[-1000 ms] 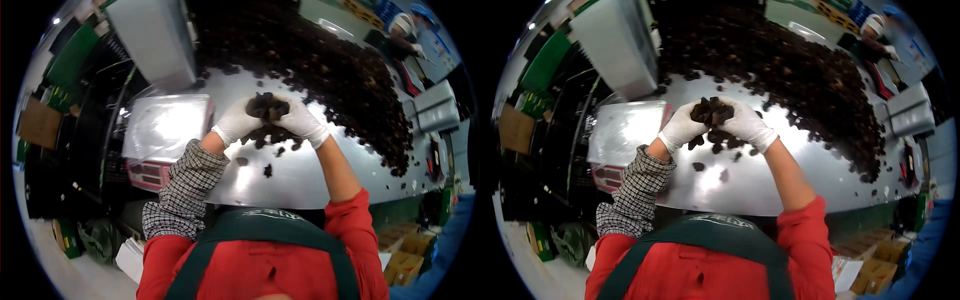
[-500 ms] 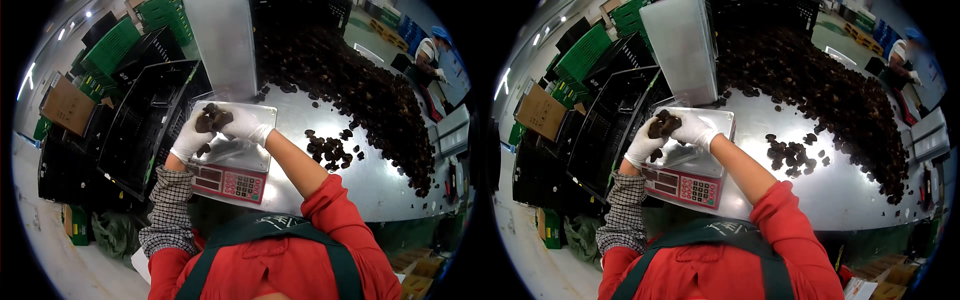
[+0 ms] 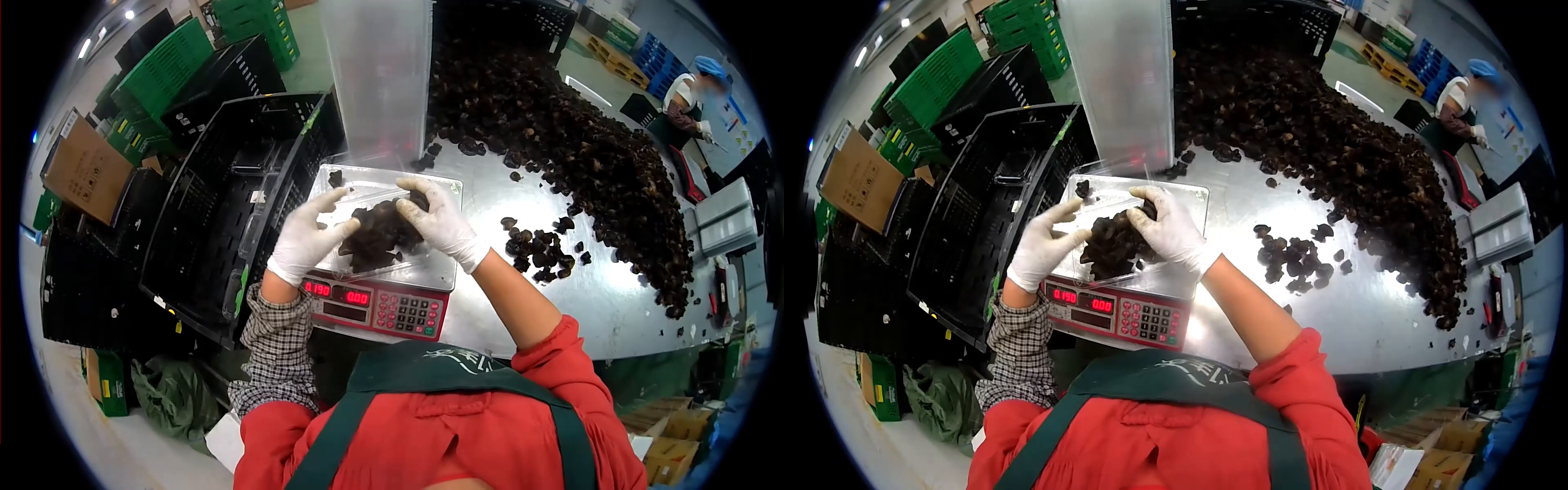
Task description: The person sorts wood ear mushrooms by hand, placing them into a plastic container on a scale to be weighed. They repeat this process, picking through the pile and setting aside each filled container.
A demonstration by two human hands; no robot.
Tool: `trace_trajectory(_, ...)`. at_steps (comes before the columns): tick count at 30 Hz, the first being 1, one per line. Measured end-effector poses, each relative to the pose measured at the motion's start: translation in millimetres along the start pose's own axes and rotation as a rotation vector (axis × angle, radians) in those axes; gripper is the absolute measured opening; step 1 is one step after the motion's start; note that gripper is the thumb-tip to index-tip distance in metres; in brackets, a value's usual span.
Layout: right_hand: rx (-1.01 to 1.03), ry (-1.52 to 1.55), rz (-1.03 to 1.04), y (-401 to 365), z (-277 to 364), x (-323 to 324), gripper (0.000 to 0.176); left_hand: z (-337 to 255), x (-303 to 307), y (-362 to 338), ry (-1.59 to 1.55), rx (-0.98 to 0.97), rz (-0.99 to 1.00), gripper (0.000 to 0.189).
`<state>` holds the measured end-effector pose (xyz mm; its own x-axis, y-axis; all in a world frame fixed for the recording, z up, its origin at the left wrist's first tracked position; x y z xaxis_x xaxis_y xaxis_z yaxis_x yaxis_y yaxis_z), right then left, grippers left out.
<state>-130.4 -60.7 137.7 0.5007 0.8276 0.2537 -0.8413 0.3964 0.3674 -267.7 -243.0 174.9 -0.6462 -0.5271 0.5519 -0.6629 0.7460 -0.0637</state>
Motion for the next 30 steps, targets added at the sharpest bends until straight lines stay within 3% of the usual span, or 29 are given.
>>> trace_trajectory(2,0.100,-0.268,0.110,-6,0,-11,0.040,15,5,9,-0.122,-0.016,-0.088,0.053)
trace_trajectory(4,0.426,-0.724,0.042,-16,-9,-22,0.042,24,13,18,-0.158,-0.086,-0.105,0.051)
trace_trajectory(6,0.321,-0.546,0.019,-17,-15,-19,0.039,21,25,20,-0.105,-0.072,-0.171,0.046)
trace_trajectory(8,0.158,-0.251,-0.008,-13,-12,-8,0.037,24,37,34,-0.019,-0.178,-0.272,0.043)
trace_trajectory(10,0.197,-0.054,-0.062,-3,-11,2,0.036,16,41,46,0.263,-0.179,-0.306,0.046)
trace_trajectory(12,-0.069,0.086,0.014,-4,7,9,0.046,24,33,68,0.481,-0.272,-0.281,0.044)
trace_trajectory(15,0.137,0.056,-0.072,-5,-1,6,0.046,27,20,93,0.764,-0.273,-0.115,0.041)
trace_trajectory(18,0.064,0.194,-0.148,-10,-2,17,0.044,41,6,115,1.056,-0.329,-0.036,0.030)
trace_trajectory(21,-0.005,0.218,-0.210,-22,7,43,0.043,35,-4,123,1.196,-0.187,0.084,0.030)
trace_trajectory(24,-0.085,0.159,-0.344,-43,1,84,0.044,36,-8,131,1.210,-0.187,0.104,0.022)
trace_trajectory(26,-0.199,-0.004,-0.418,-52,-14,109,0.043,38,-8,133,1.158,-0.212,0.030,0.018)
trace_trajectory(27,-0.168,-0.397,-0.331,-60,-21,115,0.041,38,-6,133,1.106,-0.211,-0.008,0.018)
trace_trajectory(29,-0.002,-0.884,-0.170,-68,-19,110,0.040,25,2,126,0.903,-0.206,-0.034,0.018)
trace_trajectory(30,0.132,-0.978,-0.102,-71,-25,103,0.039,18,3,114,0.710,-0.311,-0.084,0.016)
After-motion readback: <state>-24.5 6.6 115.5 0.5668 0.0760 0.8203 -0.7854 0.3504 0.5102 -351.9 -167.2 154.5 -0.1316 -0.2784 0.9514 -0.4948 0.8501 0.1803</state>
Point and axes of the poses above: each hand's wrist, its own y-axis towards the middle knuckle, its own x-axis out of the back of the hand, z = x × y, the point moved 1 cm from there along y, towards the middle knuckle, and after that the axes turned 8 degrees about x, right-handed, at the moved point
